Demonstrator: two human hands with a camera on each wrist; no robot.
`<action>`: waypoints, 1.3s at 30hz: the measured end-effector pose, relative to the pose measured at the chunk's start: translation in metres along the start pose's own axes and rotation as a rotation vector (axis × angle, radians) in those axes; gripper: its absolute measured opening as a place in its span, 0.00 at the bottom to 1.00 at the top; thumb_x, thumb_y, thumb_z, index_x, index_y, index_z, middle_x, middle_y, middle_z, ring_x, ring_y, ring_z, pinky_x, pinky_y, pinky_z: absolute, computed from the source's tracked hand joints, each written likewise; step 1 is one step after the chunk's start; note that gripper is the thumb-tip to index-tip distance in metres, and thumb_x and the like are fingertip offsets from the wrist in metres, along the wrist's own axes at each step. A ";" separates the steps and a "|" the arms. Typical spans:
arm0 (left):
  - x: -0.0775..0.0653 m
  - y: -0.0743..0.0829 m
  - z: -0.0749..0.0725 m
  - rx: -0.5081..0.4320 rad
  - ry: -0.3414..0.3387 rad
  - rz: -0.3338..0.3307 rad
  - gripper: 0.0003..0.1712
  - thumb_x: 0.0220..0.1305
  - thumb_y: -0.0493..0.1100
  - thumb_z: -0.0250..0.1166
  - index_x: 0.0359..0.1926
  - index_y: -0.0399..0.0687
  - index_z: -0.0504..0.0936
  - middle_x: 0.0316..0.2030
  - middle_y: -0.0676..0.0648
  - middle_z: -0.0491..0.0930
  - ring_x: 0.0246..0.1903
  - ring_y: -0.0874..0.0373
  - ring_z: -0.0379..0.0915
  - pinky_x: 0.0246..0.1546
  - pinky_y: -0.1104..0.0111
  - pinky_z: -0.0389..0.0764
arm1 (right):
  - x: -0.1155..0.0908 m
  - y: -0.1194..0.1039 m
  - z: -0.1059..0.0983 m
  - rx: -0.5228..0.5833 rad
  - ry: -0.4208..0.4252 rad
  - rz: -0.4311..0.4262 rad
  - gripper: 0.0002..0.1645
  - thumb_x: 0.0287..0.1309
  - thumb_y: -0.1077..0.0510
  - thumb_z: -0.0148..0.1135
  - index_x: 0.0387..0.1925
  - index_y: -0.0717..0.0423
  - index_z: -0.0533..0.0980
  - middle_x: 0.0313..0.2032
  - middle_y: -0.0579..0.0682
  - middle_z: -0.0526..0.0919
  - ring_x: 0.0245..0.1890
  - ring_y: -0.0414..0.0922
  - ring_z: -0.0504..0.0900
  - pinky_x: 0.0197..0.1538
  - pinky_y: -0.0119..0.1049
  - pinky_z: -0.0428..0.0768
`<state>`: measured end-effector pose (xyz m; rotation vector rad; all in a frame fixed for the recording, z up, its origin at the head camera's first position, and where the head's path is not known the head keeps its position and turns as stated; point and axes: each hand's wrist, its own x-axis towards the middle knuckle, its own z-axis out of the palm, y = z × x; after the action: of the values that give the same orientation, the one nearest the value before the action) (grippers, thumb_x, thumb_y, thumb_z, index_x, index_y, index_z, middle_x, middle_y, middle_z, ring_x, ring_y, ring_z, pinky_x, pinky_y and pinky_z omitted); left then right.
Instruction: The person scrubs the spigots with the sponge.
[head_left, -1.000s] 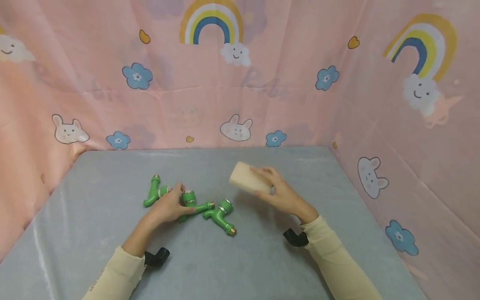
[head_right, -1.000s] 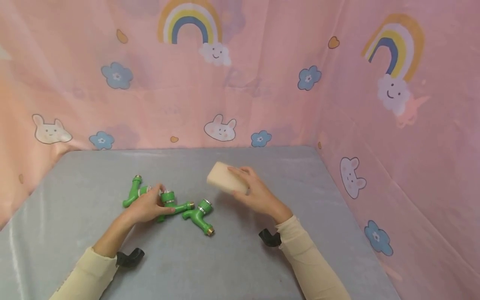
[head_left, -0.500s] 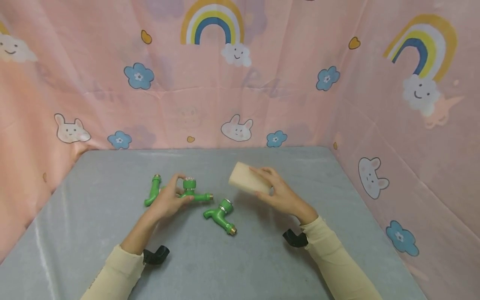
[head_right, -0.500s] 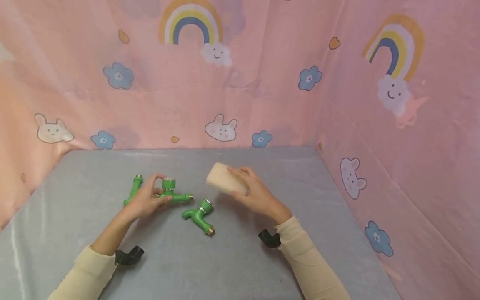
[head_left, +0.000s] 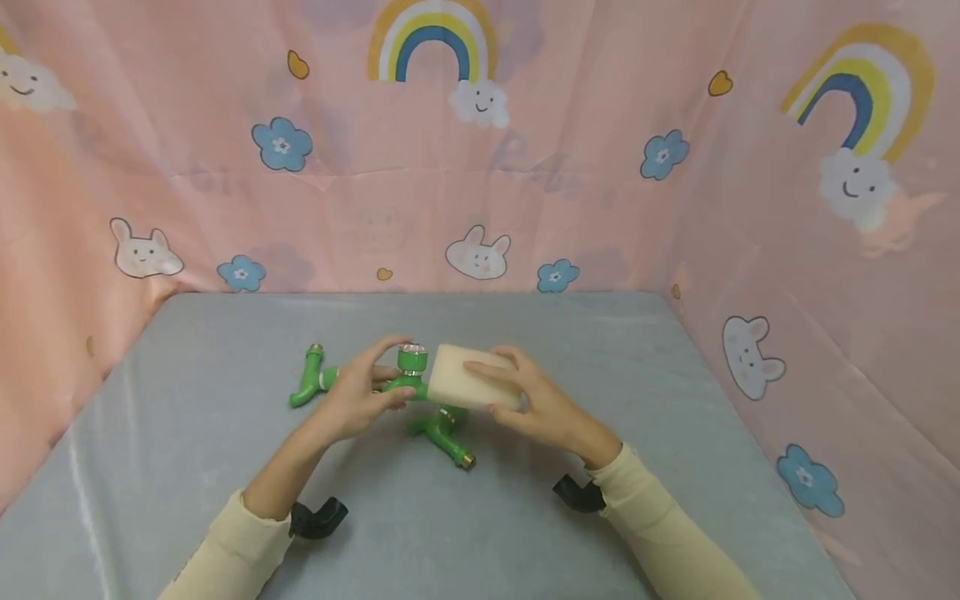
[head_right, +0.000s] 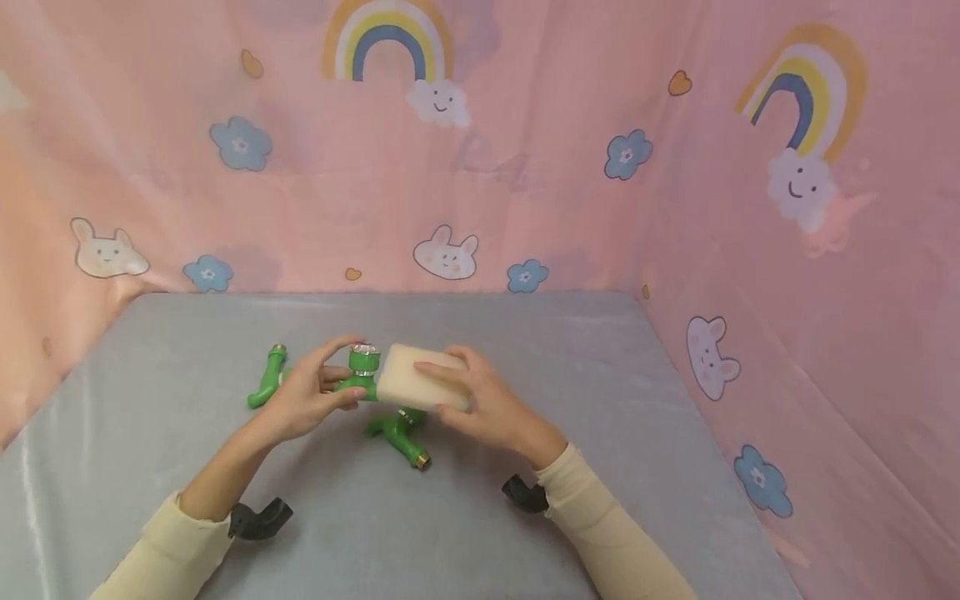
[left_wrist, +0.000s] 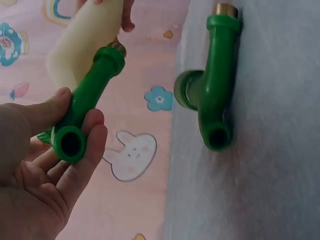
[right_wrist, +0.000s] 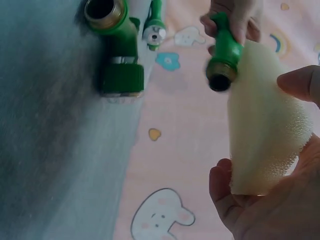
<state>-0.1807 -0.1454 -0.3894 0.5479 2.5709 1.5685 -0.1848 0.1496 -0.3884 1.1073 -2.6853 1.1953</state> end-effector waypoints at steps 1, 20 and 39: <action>0.000 0.003 0.001 0.009 -0.004 0.021 0.41 0.65 0.33 0.68 0.74 0.51 0.62 0.53 0.28 0.83 0.39 0.39 0.88 0.43 0.57 0.89 | 0.000 -0.002 0.001 -0.009 -0.001 -0.003 0.35 0.62 0.58 0.63 0.71 0.40 0.71 0.68 0.58 0.64 0.58 0.55 0.71 0.51 0.42 0.77; -0.003 0.016 0.000 -0.037 0.039 -0.020 0.39 0.66 0.32 0.67 0.73 0.51 0.63 0.51 0.26 0.83 0.35 0.43 0.89 0.39 0.60 0.90 | -0.009 -0.005 -0.007 -0.129 0.059 0.022 0.37 0.54 0.65 0.65 0.67 0.43 0.75 0.67 0.65 0.65 0.60 0.61 0.71 0.50 0.45 0.78; 0.000 0.013 -0.008 -0.303 0.044 -0.240 0.42 0.69 0.39 0.67 0.76 0.40 0.55 0.32 0.42 0.90 0.25 0.60 0.85 0.37 0.61 0.89 | 0.003 -0.017 0.007 -0.405 0.184 -0.313 0.41 0.50 0.67 0.76 0.66 0.44 0.74 0.63 0.64 0.70 0.62 0.62 0.71 0.57 0.55 0.83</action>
<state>-0.1795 -0.1471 -0.3744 0.1710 2.2597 1.8463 -0.1748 0.1358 -0.3817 1.2174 -2.3526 0.6341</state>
